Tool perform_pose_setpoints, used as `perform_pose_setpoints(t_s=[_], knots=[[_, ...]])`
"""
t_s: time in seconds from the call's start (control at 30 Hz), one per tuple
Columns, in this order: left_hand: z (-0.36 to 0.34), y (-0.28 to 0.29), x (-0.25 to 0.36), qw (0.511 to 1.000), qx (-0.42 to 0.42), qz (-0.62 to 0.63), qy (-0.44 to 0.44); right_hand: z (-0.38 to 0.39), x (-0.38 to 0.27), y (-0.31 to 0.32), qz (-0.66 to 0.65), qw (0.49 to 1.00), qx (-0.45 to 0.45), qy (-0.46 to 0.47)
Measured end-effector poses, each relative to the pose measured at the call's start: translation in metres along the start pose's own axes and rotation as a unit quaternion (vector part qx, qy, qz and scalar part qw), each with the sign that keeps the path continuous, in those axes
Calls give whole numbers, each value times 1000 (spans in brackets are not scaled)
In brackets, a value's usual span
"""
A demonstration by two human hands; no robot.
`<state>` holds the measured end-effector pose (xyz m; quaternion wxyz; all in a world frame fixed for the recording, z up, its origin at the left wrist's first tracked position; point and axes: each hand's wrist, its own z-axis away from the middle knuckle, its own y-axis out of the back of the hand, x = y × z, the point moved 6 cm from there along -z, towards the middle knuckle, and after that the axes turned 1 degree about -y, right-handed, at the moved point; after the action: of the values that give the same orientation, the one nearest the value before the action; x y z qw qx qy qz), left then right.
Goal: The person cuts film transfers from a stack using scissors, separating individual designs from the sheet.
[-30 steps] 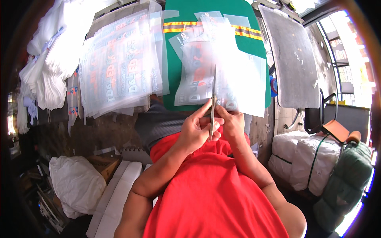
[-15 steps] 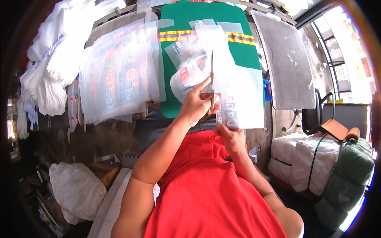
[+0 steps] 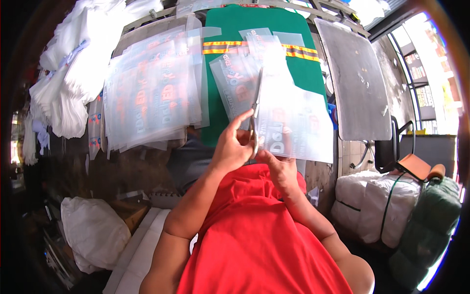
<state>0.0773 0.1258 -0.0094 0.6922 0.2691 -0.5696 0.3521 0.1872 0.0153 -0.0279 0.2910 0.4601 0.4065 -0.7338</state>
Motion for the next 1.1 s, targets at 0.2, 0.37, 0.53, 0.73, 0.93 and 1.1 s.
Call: perform_pose_setpoints(t_s=[0.2, 0.37, 0.53, 0.73, 0.93, 1.1], knots=[[-9, 72, -1, 997, 16, -47, 57, -17, 13, 39, -109, 990, -31, -81], [16, 77, 10, 992, 32, -115, -52, -34, 6, 42, -76, 986, 85, -119], [112, 57, -6, 961, -185, 168, 120, -49, -4, 36, -97, 987, 97, -88], [137, 11, -20, 936, -195, 203, 209, -56, -1, 28, -144, 984, 80, -62], [109, -29, -37, 953, -163, 228, 118, -51, 0, 13, -159, 984, 52, -59], [98, -34, -28, 956, -140, 230, 115, -48, 3, 18, -161, 984, 47, -62]])
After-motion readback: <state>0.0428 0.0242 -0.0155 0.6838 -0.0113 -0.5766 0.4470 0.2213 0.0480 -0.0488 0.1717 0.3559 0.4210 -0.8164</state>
